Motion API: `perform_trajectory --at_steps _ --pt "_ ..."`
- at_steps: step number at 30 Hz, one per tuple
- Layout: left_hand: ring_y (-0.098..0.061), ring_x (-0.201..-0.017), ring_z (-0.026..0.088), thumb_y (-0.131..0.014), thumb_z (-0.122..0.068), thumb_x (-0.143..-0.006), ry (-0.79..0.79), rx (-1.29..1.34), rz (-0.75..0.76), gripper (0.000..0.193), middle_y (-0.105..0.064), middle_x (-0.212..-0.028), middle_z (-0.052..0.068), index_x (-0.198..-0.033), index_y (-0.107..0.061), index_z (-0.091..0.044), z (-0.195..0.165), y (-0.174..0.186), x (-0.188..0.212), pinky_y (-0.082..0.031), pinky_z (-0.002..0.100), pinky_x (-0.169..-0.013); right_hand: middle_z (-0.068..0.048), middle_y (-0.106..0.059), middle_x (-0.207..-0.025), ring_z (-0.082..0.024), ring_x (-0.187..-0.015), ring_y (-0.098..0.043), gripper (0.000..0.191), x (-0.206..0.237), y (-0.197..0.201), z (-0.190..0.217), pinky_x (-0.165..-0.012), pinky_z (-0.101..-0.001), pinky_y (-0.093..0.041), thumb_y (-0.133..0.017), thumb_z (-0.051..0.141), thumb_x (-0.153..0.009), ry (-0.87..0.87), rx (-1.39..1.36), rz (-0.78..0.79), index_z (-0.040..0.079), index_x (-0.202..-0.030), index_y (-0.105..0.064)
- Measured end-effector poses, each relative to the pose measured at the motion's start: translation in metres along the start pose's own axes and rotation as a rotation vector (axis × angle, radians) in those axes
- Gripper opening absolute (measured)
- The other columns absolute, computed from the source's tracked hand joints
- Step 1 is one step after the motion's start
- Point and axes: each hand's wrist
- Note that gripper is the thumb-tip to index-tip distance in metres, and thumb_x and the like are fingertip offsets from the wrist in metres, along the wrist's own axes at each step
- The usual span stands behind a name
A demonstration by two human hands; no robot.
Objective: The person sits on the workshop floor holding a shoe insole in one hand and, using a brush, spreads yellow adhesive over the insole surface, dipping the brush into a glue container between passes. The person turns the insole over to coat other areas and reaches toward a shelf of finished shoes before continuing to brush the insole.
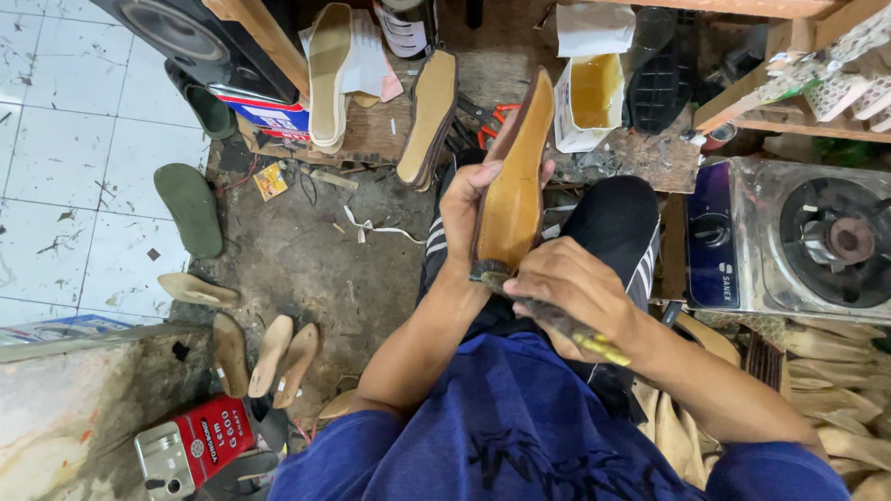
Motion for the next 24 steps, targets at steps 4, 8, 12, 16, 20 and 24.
perform_trajectory --at_steps 4,8,12,16,20,24 --pt "-0.056 -0.135 0.028 -0.047 -0.016 -0.101 -0.007 0.134 -0.022 0.066 -0.044 -0.159 0.016 -0.163 -0.034 0.002 -0.010 -0.005 -0.007 -0.040 0.040 -0.124 -0.014 -0.064 -0.097 -0.030 -0.088 -0.067 0.026 0.008 0.005 -0.003 -0.081 -0.0426 -0.054 -0.070 -0.003 -0.083 -0.070 -0.180 0.034 -0.001 -0.109 -0.065" --pt "-0.055 -0.136 0.030 -0.047 -0.016 -0.102 -0.052 0.137 0.048 0.064 -0.046 -0.159 0.020 -0.162 -0.036 0.003 -0.010 -0.013 -0.007 -0.040 0.042 -0.126 -0.018 -0.066 -0.105 -0.029 -0.094 -0.066 0.018 0.014 0.005 -0.019 -0.081 -0.0381 -0.056 -0.066 -0.007 -0.098 -0.141 0.181 -0.327 -0.007 -0.114 -0.057" --pt "-0.055 -0.137 0.031 -0.046 -0.018 -0.102 -0.123 0.196 0.025 0.063 -0.049 -0.156 0.017 -0.163 -0.036 -0.003 -0.007 -0.013 -0.010 -0.043 0.042 -0.123 -0.017 -0.064 -0.102 -0.030 -0.090 -0.064 0.016 0.021 -0.015 -0.019 -0.077 -0.0366 -0.053 -0.065 -0.006 -0.096 -0.257 0.245 -0.395 -0.006 -0.112 -0.061" --pt "-0.057 -0.137 0.028 -0.045 -0.021 -0.104 -0.139 0.262 0.120 0.061 -0.054 -0.154 0.009 -0.164 -0.038 -0.014 -0.012 -0.005 -0.012 -0.054 0.036 -0.109 -0.015 -0.064 -0.099 -0.029 -0.087 -0.066 0.019 0.032 -0.039 -0.003 -0.079 -0.0375 -0.056 -0.068 -0.007 -0.092 -0.156 0.169 -0.455 -0.006 -0.110 -0.061" --pt "-0.059 -0.132 0.023 -0.045 -0.022 -0.105 -0.284 0.028 0.023 0.062 -0.055 -0.151 0.009 -0.166 -0.037 -0.014 -0.010 0.000 -0.011 -0.058 0.037 -0.092 -0.014 -0.066 -0.095 -0.030 -0.087 -0.067 0.023 0.037 -0.043 -0.002 -0.082 -0.0420 -0.057 -0.074 -0.005 -0.082 0.026 0.210 -0.394 -0.004 -0.103 -0.066" --pt "-0.059 -0.127 0.023 -0.044 -0.020 -0.102 -0.337 -0.090 -0.118 0.067 -0.054 -0.150 0.010 -0.168 -0.034 -0.012 -0.007 -0.002 -0.016 -0.057 0.035 -0.090 -0.013 -0.066 -0.095 -0.028 -0.087 -0.069 0.023 0.034 -0.036 0.002 -0.082 -0.0419 -0.057 -0.075 -0.002 -0.083 -0.038 0.235 -0.260 -0.002 -0.105 -0.067"
Point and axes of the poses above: each hand's wrist, its own x-axis away from the middle knuckle, its own y-axis out of the back of the hand, z = x × y
